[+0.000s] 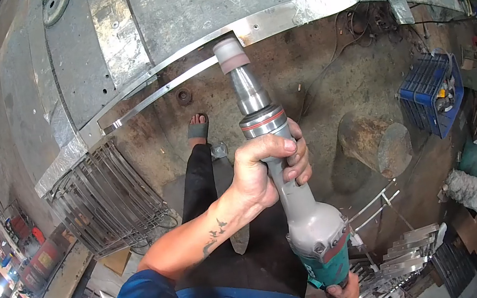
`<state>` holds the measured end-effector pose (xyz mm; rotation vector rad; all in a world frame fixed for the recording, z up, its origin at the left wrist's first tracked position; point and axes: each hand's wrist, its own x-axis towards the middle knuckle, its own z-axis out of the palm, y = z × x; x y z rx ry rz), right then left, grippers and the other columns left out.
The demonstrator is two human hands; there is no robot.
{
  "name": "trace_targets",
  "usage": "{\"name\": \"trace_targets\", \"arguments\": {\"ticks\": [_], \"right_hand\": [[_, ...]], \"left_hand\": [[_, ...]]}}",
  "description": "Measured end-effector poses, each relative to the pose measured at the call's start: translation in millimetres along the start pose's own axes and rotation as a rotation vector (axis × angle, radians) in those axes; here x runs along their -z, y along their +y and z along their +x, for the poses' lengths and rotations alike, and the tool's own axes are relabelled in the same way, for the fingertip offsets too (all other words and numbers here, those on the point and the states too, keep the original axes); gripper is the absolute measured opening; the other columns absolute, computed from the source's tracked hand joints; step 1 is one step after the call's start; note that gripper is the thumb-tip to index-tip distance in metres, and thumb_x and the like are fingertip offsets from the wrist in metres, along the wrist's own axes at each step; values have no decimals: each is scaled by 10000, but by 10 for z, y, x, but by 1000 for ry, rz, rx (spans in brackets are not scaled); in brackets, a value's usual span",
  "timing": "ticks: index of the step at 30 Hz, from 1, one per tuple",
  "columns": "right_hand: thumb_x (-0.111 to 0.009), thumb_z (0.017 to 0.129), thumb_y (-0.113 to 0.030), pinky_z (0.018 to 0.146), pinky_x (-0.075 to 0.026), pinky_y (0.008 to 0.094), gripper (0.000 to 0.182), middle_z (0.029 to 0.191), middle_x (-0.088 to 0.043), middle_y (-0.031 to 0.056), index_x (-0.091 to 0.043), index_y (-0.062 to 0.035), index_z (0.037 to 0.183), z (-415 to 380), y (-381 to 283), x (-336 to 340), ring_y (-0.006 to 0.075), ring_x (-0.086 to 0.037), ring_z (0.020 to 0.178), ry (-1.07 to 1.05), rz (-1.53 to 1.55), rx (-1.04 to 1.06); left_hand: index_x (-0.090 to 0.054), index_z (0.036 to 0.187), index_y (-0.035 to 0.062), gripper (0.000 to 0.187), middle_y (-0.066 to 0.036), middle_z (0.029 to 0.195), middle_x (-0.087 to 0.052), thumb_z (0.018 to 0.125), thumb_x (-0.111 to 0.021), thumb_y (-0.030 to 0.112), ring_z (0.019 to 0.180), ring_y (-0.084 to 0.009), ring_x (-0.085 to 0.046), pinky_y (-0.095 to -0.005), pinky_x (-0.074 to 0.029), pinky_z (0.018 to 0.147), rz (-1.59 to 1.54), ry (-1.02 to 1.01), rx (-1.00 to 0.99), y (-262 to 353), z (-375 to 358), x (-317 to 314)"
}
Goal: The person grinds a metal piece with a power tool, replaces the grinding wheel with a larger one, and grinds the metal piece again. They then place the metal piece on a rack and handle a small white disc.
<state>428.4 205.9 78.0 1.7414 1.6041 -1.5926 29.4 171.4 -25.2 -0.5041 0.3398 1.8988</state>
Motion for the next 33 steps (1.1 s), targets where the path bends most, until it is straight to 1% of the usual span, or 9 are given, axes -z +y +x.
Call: {"name": "trace_targets", "arguments": {"ticks": [2,6,8,11,12,14,24,27,33], "right_hand": [[-860,631,-648,522,-469,272,816,709,-623,31,-587,41,974,55,-294,-94,112,-580,588,-63,88,-46],[-865,641,-624,509,-466,273,769,680,-623,41,-587,33,927,68,-228,-68,122,-590,569,-45,40,-23],[-766,817,-483,593,-469,343,553,730,-625,82,-627,37,944,122,-486,-151,163,-553,649,-94,-116,181],[-768,808,-478,668,-511,409,570,824,-672,153,-638,45,991,110,-80,-5,238,-627,731,-120,-242,104],[-768,808,-478,668,-511,409,570,824,-672,153,-638,45,991,105,-172,-33,238,-627,731,-121,-240,101],[-870,645,-604,487,-453,271,727,646,-613,43,-589,21,887,98,-441,-109,133,-588,541,-143,139,-107],[-814,723,-573,456,-427,268,642,633,-620,43,-605,17,865,202,-344,-27,127,-577,500,-273,138,-86],[-815,735,-529,463,-431,267,602,657,-638,50,-612,17,886,203,-94,19,125,-585,513,-289,96,-136],[-847,699,-560,489,-434,260,649,686,-633,32,-616,19,876,181,-338,-110,106,-569,543,-139,78,-34]], "left_hand": [[-555,963,28,256,-84,647,-504,741,-648,115,475,-170,-471,-392,-443,538,7,-3,-8,1,11,9],[-564,951,28,243,-82,642,-507,741,-652,114,469,-170,-479,-391,-444,523,-4,-13,-10,2,33,32],[-564,953,28,245,-82,641,-507,741,-653,115,467,-170,-477,-392,-446,526,6,-21,-16,-1,33,49],[-564,954,27,248,-82,639,-507,741,-654,117,465,-168,-473,-392,-449,531,13,-7,-23,8,39,38],[-564,954,26,249,-82,639,-506,741,-655,118,465,-167,-472,-393,-451,533,13,14,-20,10,34,32],[-563,954,25,250,-82,640,-506,741,-655,120,466,-167,-470,-392,-452,536,25,30,-22,13,28,27],[-589,968,46,246,-68,643,-494,734,-621,115,457,-157,-449,-369,-442,522,99,202,-74,47,-77,-28],[-571,966,33,262,-68,664,-514,740,-669,121,495,-159,-484,-386,-446,553,87,116,-51,53,-20,-27],[-581,961,40,256,-64,649,-494,735,-653,136,470,-153,-456,-368,-442,524,53,24,-45,20,50,27]]}}
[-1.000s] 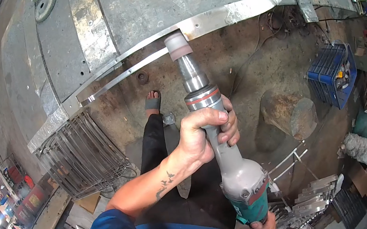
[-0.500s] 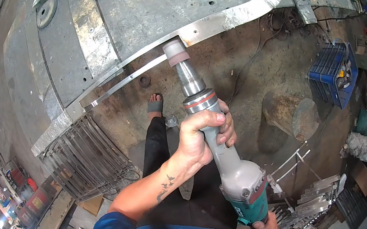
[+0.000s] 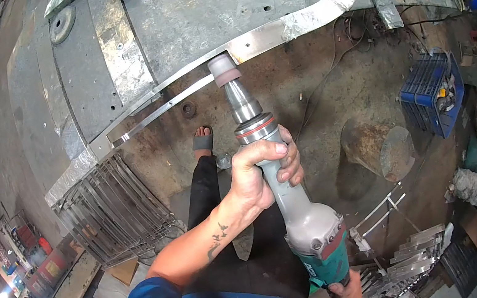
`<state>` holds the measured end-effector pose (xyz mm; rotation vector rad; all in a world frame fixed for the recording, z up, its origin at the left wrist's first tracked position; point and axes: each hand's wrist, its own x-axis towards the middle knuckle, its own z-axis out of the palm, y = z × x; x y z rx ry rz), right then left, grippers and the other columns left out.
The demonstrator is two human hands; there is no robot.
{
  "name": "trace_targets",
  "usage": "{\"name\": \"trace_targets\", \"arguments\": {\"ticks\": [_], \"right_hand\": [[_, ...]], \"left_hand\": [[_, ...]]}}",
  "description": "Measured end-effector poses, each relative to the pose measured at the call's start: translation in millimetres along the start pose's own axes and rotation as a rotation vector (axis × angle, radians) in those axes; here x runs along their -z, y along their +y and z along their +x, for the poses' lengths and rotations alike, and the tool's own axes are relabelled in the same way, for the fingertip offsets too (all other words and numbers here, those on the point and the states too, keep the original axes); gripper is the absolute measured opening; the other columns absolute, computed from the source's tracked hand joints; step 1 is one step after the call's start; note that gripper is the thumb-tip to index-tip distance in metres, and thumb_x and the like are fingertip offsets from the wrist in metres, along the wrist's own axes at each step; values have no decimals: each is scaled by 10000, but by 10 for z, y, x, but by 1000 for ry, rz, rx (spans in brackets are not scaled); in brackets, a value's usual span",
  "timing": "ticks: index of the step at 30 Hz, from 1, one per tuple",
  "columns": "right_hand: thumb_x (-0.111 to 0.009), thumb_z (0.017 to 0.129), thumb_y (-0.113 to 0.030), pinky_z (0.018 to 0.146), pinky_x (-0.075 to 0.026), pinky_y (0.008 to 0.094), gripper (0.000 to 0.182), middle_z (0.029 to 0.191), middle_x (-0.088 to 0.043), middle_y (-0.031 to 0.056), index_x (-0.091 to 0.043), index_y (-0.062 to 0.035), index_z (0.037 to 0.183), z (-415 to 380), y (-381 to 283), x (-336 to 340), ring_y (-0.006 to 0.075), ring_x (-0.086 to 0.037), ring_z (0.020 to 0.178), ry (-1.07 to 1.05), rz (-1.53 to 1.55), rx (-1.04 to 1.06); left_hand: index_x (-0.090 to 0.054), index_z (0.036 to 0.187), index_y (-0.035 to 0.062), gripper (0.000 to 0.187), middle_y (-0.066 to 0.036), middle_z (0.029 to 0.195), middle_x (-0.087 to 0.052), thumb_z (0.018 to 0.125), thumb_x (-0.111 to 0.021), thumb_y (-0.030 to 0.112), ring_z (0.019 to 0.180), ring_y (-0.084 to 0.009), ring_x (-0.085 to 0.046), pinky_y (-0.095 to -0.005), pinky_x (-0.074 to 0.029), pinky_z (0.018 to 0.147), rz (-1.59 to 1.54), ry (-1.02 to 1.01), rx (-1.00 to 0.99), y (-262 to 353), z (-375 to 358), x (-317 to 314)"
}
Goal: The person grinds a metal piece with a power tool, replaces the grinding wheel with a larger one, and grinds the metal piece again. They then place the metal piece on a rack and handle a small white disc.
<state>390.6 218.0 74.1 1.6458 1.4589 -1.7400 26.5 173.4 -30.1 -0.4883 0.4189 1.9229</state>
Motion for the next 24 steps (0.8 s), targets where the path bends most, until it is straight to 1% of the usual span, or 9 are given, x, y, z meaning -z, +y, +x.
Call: {"name": "trace_targets", "arguments": {"ticks": [2,3,5,9,11,13,17,19,24], "right_hand": [[-840,682,-621,491,-433,260,697,673,-618,17,-608,14,854,7,-46,-35,99,-557,544,56,-62,106],[-840,682,-621,491,-433,260,697,673,-618,17,-608,14,854,21,-51,-19,99,-557,544,55,-64,106],[-827,677,-654,492,-437,261,728,662,-613,13,-608,16,861,51,-33,20,100,-560,543,-7,-42,39],[-815,676,-674,486,-434,259,745,645,-602,7,-608,17,860,65,20,63,98,-559,539,-21,-39,12],[-809,674,-685,478,-428,254,746,640,-597,5,-609,10,858,76,-19,82,96,-561,537,-78,-69,-40],[-810,678,-675,474,-424,254,732,636,-594,4,-611,6,859,89,-34,78,95,-558,532,-98,-41,-50],[-823,688,-632,463,-411,256,687,630,-590,7,-622,-1,869,96,-48,65,96,-549,514,-94,34,-76],[-823,693,-626,460,-405,255,681,628,-590,8,-622,-1,870,125,40,63,97,-546,510,-99,18,-68],[-823,704,-615,454,-398,252,675,631,-594,12,-628,3,893,165,92,86,98,-545,506,-151,3,-53]], "left_hand": [[-597,975,45,255,-61,637,-477,741,-634,139,465,-148,-439,-361,-440,515,5,-8,-6,-14,3,6],[-598,977,45,255,-61,638,-478,743,-635,139,465,-147,-441,-361,-442,516,10,-10,-12,-17,5,8],[-598,978,45,255,-61,639,-479,744,-636,139,466,-146,-443,-361,-444,518,15,-12,-14,-26,10,15],[-595,974,44,245,-63,643,-486,745,-631,125,468,-148,-451,-361,-446,516,10,10,-22,-34,9,16],[-592,972,44,243,-64,644,-489,744,-630,119,468,-150,-455,-363,-446,514,23,31,-30,-17,-19,-10],[-586,968,40,239,-69,646,-495,743,-627,108,467,-156,-461,-365,-446,508,51,103,-40,0,-34,-46],[-583,968,36,239,-71,645,-496,742,-626,101,466,-158,-464,-367,-446,505,60,104,-40,6,-24,-69],[-583,967,35,238,-71,639,-495,742,-625,98,465,-157,-463,-369,-446,504,29,65,-44,2,-3,-39],[-583,967,31,241,-73,631,-496,739,-625,97,464,-157,-467,-373,-448,506,56,100,-43,5,-16,-40]]}}
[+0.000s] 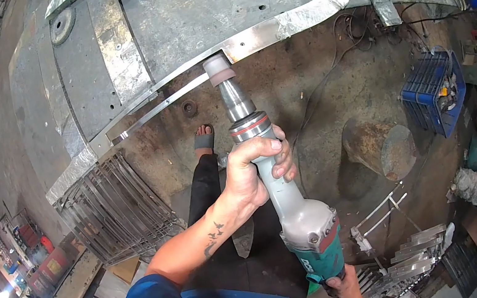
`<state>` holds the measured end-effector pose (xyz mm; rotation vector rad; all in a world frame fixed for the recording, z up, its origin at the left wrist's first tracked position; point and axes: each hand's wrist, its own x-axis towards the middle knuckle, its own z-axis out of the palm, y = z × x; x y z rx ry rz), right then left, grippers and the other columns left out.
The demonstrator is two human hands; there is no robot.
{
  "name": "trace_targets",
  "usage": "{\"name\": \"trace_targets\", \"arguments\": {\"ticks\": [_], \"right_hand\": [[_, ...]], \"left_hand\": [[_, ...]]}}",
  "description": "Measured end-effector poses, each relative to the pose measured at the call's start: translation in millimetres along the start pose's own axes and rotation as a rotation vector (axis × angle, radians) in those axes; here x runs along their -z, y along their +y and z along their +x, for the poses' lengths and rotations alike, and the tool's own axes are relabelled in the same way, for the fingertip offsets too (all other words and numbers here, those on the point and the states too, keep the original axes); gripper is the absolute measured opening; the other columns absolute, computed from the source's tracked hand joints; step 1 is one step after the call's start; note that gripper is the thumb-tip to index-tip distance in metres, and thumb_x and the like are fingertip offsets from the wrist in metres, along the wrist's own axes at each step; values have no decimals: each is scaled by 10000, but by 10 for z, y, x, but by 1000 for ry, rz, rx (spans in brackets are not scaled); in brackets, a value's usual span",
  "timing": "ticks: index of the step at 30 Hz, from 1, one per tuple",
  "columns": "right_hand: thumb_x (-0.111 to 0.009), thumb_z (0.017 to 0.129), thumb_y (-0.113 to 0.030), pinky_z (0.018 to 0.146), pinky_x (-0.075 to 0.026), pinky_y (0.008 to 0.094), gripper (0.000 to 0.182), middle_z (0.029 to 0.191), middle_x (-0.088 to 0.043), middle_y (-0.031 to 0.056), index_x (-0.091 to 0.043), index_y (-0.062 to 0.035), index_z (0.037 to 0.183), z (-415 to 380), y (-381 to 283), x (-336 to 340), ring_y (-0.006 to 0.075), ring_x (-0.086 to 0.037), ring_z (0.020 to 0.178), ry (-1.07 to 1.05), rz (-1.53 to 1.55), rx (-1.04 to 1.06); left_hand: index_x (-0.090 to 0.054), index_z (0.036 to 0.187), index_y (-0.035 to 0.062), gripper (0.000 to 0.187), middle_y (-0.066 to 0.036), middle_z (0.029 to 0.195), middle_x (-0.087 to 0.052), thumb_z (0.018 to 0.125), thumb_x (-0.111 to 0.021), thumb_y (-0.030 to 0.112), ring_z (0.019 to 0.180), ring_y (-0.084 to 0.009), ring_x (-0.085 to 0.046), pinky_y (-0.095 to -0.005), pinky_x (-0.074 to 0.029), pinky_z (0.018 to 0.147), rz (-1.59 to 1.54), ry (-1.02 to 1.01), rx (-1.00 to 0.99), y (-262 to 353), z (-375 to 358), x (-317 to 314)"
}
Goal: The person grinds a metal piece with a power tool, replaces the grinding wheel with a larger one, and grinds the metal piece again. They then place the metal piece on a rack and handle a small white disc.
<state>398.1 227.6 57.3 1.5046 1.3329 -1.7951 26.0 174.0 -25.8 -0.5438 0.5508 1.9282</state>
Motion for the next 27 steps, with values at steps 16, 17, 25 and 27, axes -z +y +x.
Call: {"name": "trace_targets", "arguments": {"ticks": [16,17,25,27], "right_hand": [[-836,728,-515,516,-448,285,595,626,-602,16,-625,15,896,98,126,12,105,-564,552,-62,14,-45],[-843,725,-494,520,-449,283,578,633,-606,17,-627,14,896,92,90,5,104,-568,558,-53,55,-71],[-848,714,-456,553,-458,268,565,687,-641,21,-642,28,920,177,180,84,91,-575,601,67,-29,98],[-851,707,-455,570,-465,268,577,701,-646,22,-646,34,933,170,217,99,91,-577,616,93,-50,159]], "left_hand": [[-585,972,46,254,-70,647,-501,730,-635,105,469,-159,-466,-374,-443,520,52,107,3,39,-81,38],[-585,972,46,254,-70,647,-501,730,-635,105,469,-159,-466,-374,-443,520,50,106,4,25,-65,37],[-566,945,30,268,-62,644,-518,734,-688,142,475,-156,-484,-378,-454,547,41,-43,-13,-37,40,47],[-565,942,31,269,-62,642,-518,732,-688,146,472,-155,-483,-378,-453,543,29,-56,-11,-45,50,53]]}}
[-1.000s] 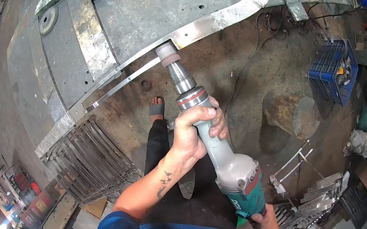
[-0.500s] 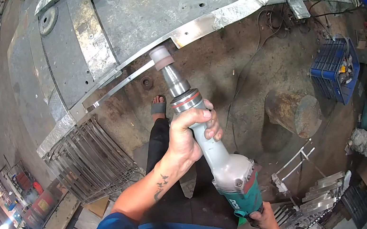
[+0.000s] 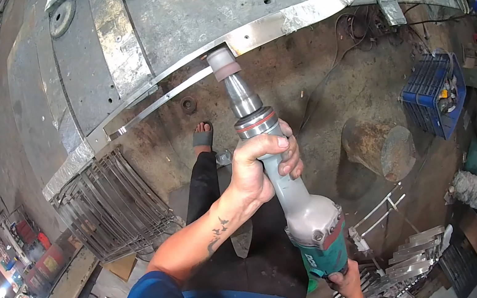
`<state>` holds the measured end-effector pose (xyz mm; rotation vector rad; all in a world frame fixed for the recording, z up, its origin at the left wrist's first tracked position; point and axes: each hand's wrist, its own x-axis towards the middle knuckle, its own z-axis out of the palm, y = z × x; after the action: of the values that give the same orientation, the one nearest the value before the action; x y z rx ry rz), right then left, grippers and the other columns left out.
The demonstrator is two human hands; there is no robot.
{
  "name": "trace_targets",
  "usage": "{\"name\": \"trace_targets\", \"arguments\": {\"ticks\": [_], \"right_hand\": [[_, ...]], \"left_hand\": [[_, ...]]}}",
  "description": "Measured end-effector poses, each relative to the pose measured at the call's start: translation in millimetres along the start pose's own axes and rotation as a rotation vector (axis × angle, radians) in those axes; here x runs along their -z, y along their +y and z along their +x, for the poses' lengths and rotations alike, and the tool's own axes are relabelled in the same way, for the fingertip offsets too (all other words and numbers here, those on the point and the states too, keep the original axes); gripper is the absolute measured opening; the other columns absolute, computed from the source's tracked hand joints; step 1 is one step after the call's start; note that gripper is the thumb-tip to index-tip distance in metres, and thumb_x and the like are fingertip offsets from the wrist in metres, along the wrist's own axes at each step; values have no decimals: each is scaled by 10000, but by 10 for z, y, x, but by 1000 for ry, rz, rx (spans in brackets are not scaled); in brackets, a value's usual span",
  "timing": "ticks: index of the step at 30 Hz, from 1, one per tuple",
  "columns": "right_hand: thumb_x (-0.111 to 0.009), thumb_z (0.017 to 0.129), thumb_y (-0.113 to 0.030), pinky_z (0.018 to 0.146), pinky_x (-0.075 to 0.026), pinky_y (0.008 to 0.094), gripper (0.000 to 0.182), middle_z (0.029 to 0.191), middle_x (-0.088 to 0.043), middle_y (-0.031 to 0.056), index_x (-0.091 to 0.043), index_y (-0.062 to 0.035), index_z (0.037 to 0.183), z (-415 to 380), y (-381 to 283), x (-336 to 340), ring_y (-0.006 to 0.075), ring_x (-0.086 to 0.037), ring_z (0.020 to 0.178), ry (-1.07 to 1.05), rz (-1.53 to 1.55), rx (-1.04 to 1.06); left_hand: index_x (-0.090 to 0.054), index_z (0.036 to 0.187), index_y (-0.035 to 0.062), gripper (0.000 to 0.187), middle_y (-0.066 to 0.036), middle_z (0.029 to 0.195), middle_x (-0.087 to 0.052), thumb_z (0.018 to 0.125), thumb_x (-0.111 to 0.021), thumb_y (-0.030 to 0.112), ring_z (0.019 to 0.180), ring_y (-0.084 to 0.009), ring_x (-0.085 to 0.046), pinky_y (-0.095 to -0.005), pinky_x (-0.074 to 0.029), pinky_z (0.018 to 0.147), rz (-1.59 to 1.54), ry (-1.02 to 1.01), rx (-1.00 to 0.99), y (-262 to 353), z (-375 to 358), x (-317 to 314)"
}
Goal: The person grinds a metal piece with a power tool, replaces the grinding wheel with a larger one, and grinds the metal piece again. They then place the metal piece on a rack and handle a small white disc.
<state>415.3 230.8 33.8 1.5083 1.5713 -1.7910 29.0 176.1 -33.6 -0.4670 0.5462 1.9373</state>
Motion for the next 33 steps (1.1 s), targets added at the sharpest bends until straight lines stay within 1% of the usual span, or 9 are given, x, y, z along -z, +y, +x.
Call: {"name": "trace_targets", "arguments": {"ticks": [2,5,9,14,17,23,27,30,33], "right_hand": [[-848,704,-466,610,-483,276,606,741,-656,25,-650,46,962,-18,32,31,98,-586,655,-2,-17,-27],[-843,706,-485,608,-482,280,621,738,-650,26,-647,50,953,-24,-255,32,98,-586,659,19,-97,-55],[-842,701,-501,577,-469,273,621,694,-632,22,-641,44,921,-19,-114,70,93,-572,620,22,-39,-67],[-849,695,-458,549,-463,276,569,665,-622,21,-635,30,894,-32,-113,72,104,-576,585,4,3,-118],[-844,704,-445,537,-458,280,545,649,-615,16,-631,22,887,0,-102,93,108,-575,568,-23,-37,-93],[-848,712,-412,516,-437,274,520,627,-597,13,-622,19,894,2,-75,107,98,-564,557,-61,7,-140],[-843,733,-378,512,-432,274,480,626,-589,10,-617,15,891,79,-13,69,95,-554,554,-131,51,-179],[-841,749,-378,508,-430,274,470,629,-586,4,-611,9,881,134,23,15,92,-544,552,-146,-3,-138],[-850,740,-447,500,-423,275,530,631,-589,4,-604,5,863,127,67,-32,90,-538,549,-180,93,-146]], "left_hand": [[-565,938,33,270,-63,639,-518,729,-689,150,469,-154,-482,-378,-452,539,-11,-15,2,-4,11,9],[-562,933,35,267,-63,641,-518,727,-689,149,469,-153,-478,-378,-451,536,-33,-24,1,-20,33,0],[-560,929,38,264,-61,641,-515,726,-687,149,468,-154,-474,-377,-450,537,-42,-34,-5,-24,31,-16],[-556,921,40,252,-62,642,-515,729,-682,143,464,-155,-470,-377,-452,540,-23,-17,-6,-32,22,-11],[-559,927,39,249,-64,645,-518,732,-678,137,468,-156,-473,-378,-452,540,-63,-32,-2,-37,38,4],[-566,956,32,266,-64,648,-521,735,-677,128,477,-161,-482,-379,-456,546,-26,-11,-10,-50,5,32],[-576,969,40,256,-67,646,-507,734,-654,107,477,-165,-476,-379,-453,533,6,68,-21,4,-53,37],[-584,972,46,253,-68,642,-492,730,-633,101,471,-168,-464,-380,-448,521,27,133,-32,61,-130,46],[-582,980,46,261,-67,646,-492,727,-626,92,475,-170,-464,-381,-446,531,31,154,-25,70,-143,52]]}}
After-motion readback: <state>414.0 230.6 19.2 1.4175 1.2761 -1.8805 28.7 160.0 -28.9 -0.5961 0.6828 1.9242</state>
